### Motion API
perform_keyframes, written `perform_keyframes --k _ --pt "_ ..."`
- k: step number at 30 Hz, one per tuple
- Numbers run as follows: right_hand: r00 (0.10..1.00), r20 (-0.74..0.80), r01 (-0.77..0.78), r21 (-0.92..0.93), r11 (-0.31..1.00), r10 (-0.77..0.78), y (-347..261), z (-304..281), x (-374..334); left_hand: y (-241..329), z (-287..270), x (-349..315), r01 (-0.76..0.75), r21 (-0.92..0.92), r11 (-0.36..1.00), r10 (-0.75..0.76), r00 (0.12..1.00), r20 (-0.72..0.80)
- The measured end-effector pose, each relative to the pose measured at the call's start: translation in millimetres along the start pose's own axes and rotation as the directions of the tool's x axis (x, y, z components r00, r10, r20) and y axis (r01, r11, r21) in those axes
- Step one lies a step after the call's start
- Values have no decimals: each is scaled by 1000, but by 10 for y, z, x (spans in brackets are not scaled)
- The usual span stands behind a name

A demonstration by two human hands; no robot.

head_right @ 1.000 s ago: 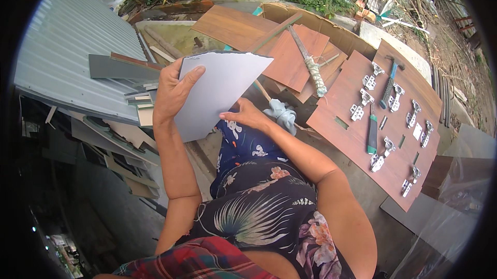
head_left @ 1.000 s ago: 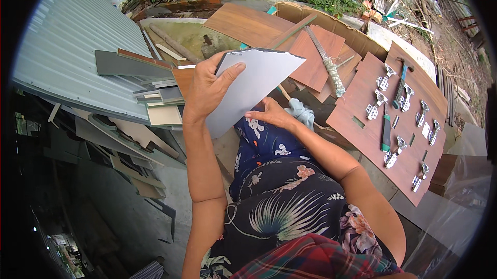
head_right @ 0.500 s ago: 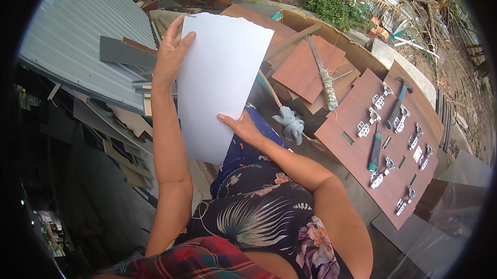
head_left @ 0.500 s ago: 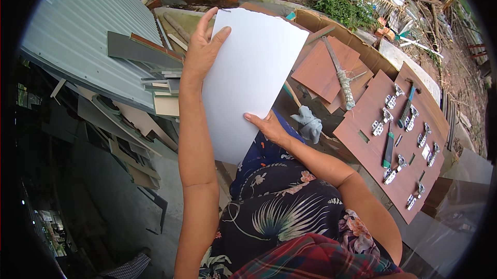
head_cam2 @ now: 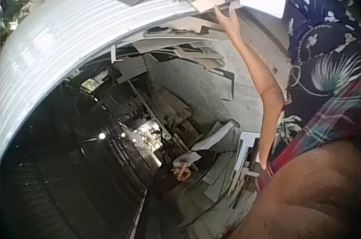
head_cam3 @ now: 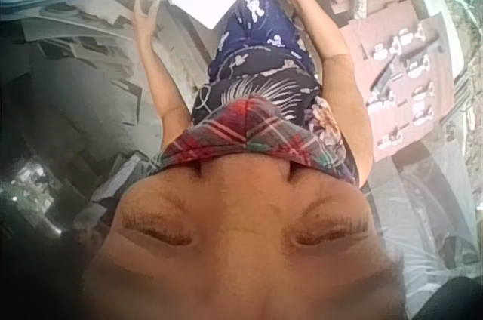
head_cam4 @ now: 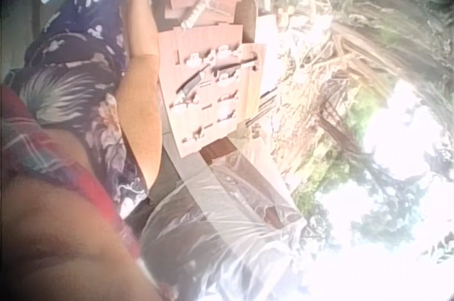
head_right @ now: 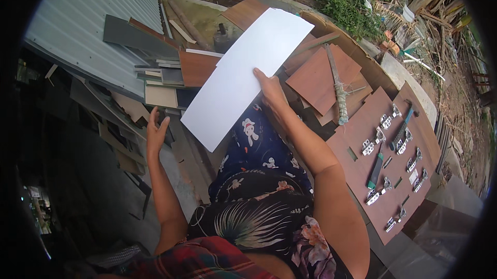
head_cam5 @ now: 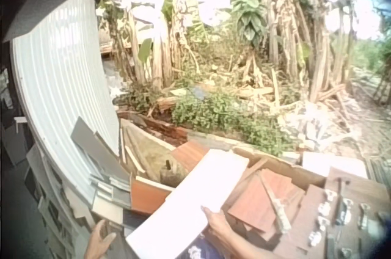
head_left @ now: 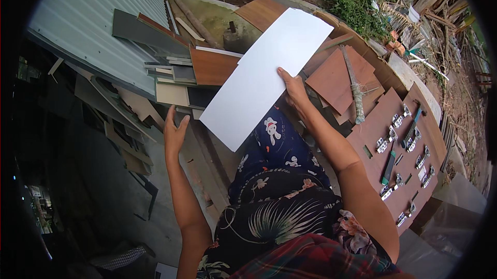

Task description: Trimming the edges of wood veneer panels using a utility knife.

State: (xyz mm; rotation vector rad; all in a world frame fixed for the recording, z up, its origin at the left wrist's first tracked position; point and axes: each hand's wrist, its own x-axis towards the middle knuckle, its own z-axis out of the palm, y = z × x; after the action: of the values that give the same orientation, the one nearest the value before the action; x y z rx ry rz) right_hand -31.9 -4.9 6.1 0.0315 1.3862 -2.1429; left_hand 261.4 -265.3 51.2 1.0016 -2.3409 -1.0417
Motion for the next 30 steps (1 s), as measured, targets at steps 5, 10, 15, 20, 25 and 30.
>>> perform_keyframes --k 5,10,15,20,25,30 --pt "1000 21 4 107 994 -7 -191 -225 969 -451 423 -464 170 -237 956 -193 978 -79" --pt "999 -17 32 145 989 -30 -259 -281 1845 -749 1022 -974 314 -254 915 -312 949 48" --pt "993 -107 42 -151 988 -58 -318 -513 2469 -824 1287 -1103 358 -170 918 -337 931 141" --pt "924 -352 105 -138 985 -148 -157 -665 2946 -850 1335 -1043 379 -128 916 -355 918 177" --pt "829 -500 236 -90 968 -248 -88 -723 3136 -955 1438 -990 415 -122 902 -384 898 217" --pt "683 -650 134 -339 931 -334 -362 -890 3149 -866 1575 -881 412 -161 897 -366 895 255"
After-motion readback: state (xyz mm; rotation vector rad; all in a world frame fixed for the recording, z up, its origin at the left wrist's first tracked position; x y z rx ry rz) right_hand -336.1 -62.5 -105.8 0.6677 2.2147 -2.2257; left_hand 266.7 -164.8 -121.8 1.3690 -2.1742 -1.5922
